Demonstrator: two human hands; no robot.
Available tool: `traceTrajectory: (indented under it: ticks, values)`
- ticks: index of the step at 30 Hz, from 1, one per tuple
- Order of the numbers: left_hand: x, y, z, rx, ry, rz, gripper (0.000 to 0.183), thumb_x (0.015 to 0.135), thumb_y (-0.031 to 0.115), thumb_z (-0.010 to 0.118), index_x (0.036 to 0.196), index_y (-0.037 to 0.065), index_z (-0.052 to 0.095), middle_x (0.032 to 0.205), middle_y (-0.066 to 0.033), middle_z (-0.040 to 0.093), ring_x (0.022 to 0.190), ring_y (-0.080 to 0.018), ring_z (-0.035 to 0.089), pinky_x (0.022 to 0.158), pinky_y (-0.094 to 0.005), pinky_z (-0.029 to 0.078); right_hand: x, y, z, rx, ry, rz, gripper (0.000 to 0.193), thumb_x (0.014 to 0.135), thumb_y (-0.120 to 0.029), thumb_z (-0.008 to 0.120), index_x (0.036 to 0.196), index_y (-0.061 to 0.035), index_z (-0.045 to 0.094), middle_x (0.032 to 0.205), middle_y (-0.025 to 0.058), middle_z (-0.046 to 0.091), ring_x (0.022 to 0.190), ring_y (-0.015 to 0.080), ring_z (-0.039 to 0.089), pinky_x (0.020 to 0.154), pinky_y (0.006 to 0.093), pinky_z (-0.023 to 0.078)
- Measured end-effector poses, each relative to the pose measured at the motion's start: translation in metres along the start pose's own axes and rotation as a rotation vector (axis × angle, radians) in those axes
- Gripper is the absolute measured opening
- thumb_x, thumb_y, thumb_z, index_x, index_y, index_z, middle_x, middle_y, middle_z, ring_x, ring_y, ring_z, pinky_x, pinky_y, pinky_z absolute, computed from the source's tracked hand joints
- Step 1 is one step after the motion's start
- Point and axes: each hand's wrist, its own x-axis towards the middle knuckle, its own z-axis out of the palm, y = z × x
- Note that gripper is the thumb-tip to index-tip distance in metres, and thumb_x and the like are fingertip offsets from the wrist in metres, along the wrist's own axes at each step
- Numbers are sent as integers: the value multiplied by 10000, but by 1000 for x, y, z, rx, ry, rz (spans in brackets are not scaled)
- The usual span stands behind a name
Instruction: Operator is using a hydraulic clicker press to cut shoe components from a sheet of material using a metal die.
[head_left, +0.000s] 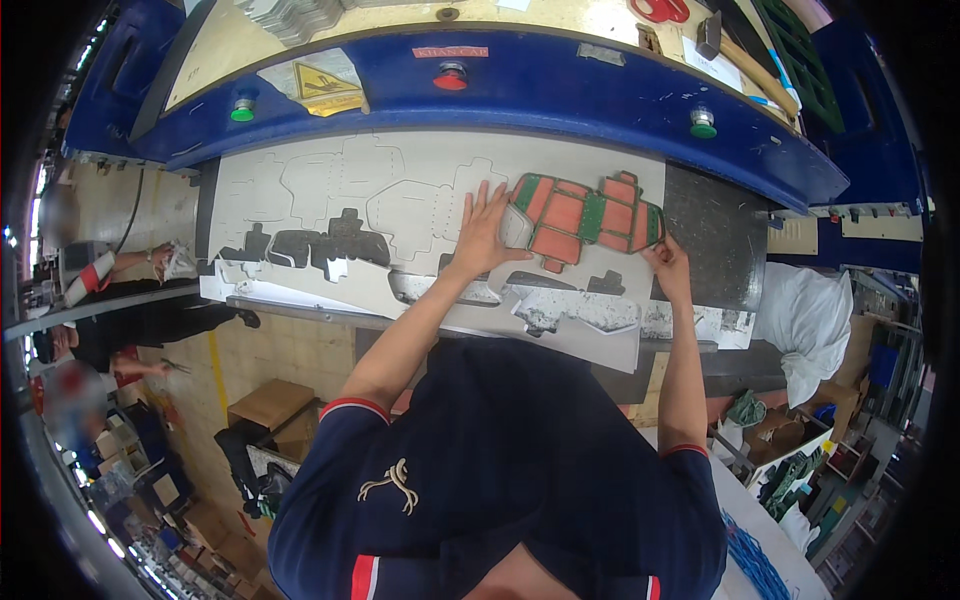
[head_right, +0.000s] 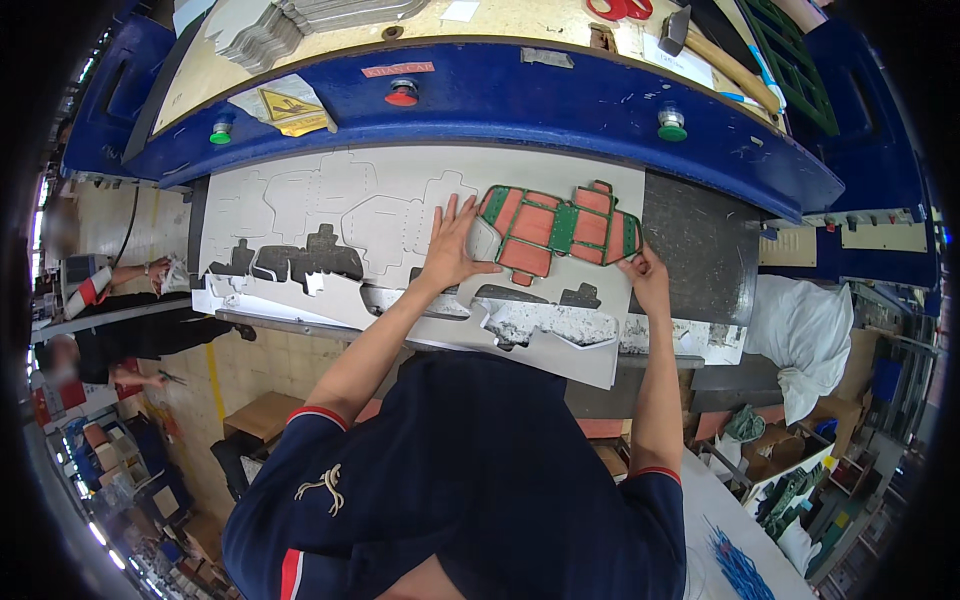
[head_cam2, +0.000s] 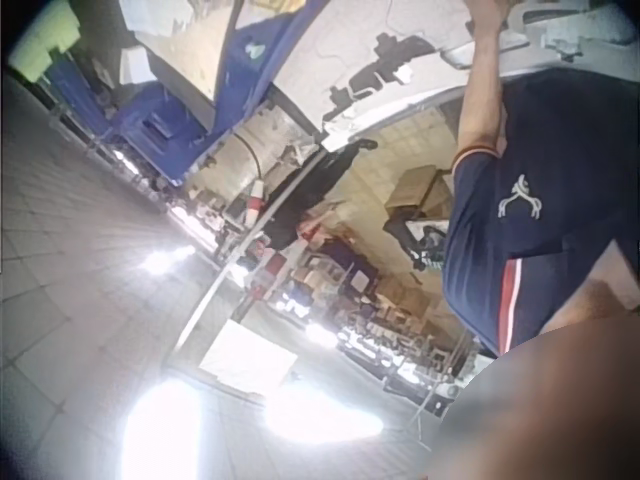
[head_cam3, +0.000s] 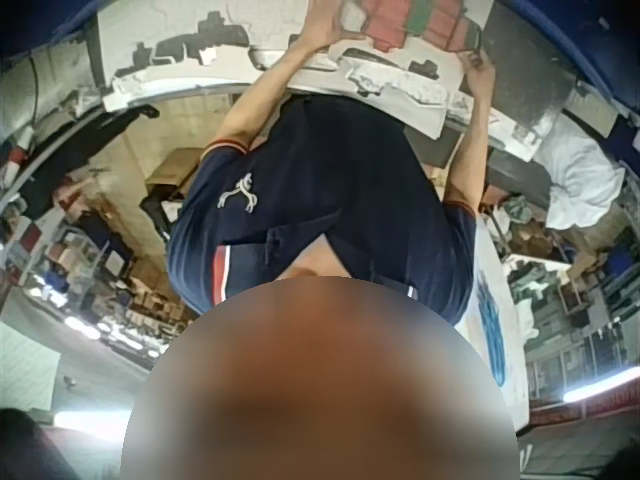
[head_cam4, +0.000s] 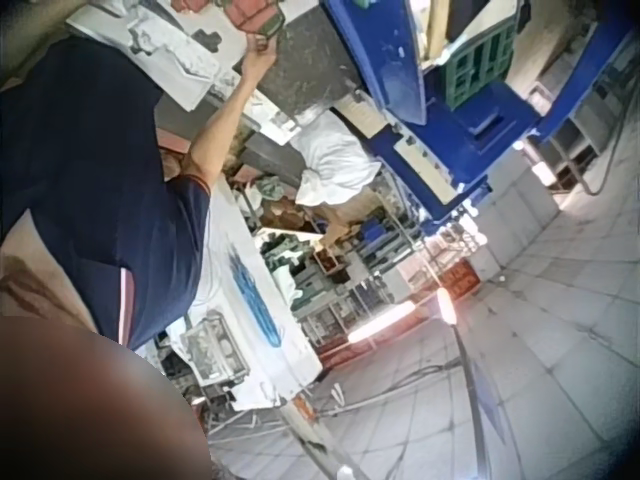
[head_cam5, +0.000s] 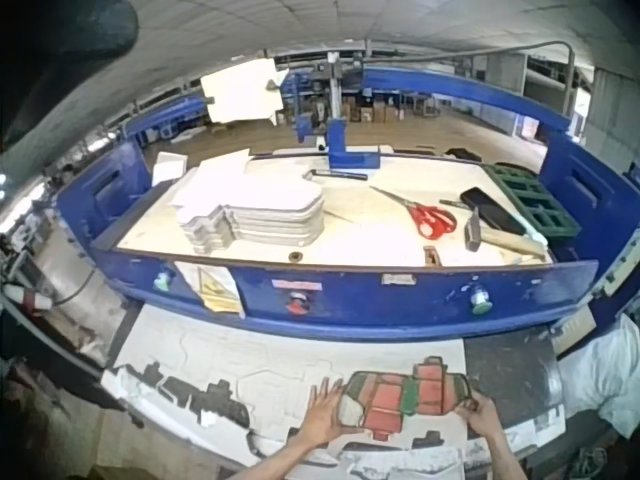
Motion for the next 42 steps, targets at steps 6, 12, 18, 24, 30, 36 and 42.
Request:
traceTrajectory:
  ticks: [6, 12, 18, 24, 30, 36, 42]
  values:
    - [-1, -8, 2, -5, 17, 60, 1110, 545, 462, 861, 1428, 29, 346, 1492, -177, 342, 1440, -383, 157, 1166, -538, 85, -1, 2, 0, 5, 18, 3, 344, 796, -98, 765, 1107, -35, 633, 683, -89, 350, 608, 28, 331, 530, 194, 305]
    - [0, -5, 1, 14, -1, 45, 1097, 547, 445, 865, 1435, 54, 353, 1485, -165, 360, 1438, -379, 167, 1164, -537, 108, -5, 15, -1, -13, 49, 1, 305, 783, -103, 776, 1041, -23, 635, 680, -79, 355, 615, 39, 328, 526, 201, 290]
    - [-1, -6, 0, 24, 10, 47, 1107, 520, 455, 875, 1415, 27, 382, 1493, -143, 362, 1434, -377, 186, 1163, -533, 116, -8, 10, 1, -40, 57, -3, 319, 775, -106, 781, 1062, -40, 657, 673, -75, 355, 613, 50, 325, 525, 213, 291]
    - [-4, -8, 2, 19, 17, 63, 1094, 531, 449, 872, 1415, 35, 376, 1485, -145, 367, 1437, -366, 180, 1171, -520, 111, -12, 14, 1, -28, 63, 4, 406, 769, -105, 785, 1149, -53, 654, 684, -79, 350, 617, 46, 325, 529, 204, 294]
    - [-6, -9, 3, 29, 30, 83, 1103, 528, 459, 868, 1411, 18, 377, 1487, -144, 365, 1438, -362, 179, 1171, -515, 112, -13, 19, 1, -28, 53, 4, 429, 765, -92, 786, 1170, -49, 652, 698, -78, 352, 618, 43, 327, 535, 199, 305]
    - [-1, -10, 2, 29, 16, 76, 1105, 526, 459, 868, 1417, 24, 377, 1495, -137, 357, 1440, -360, 175, 1167, -520, 117, -10, 15, 2, -36, 71, -9, 458, 766, -86, 785, 1202, -70, 646, 696, -74, 355, 617, 42, 327, 535, 200, 310]
    - [5, -7, 0, 47, -7, 64, 1124, 530, 462, 866, 1433, 30, 357, 1504, -136, 344, 1440, -369, 171, 1162, -532, 126, -9, 1, 0, -37, 84, -3, 389, 786, -77, 753, 1157, -53, 638, 674, -76, 372, 613, 39, 341, 537, 206, 319]
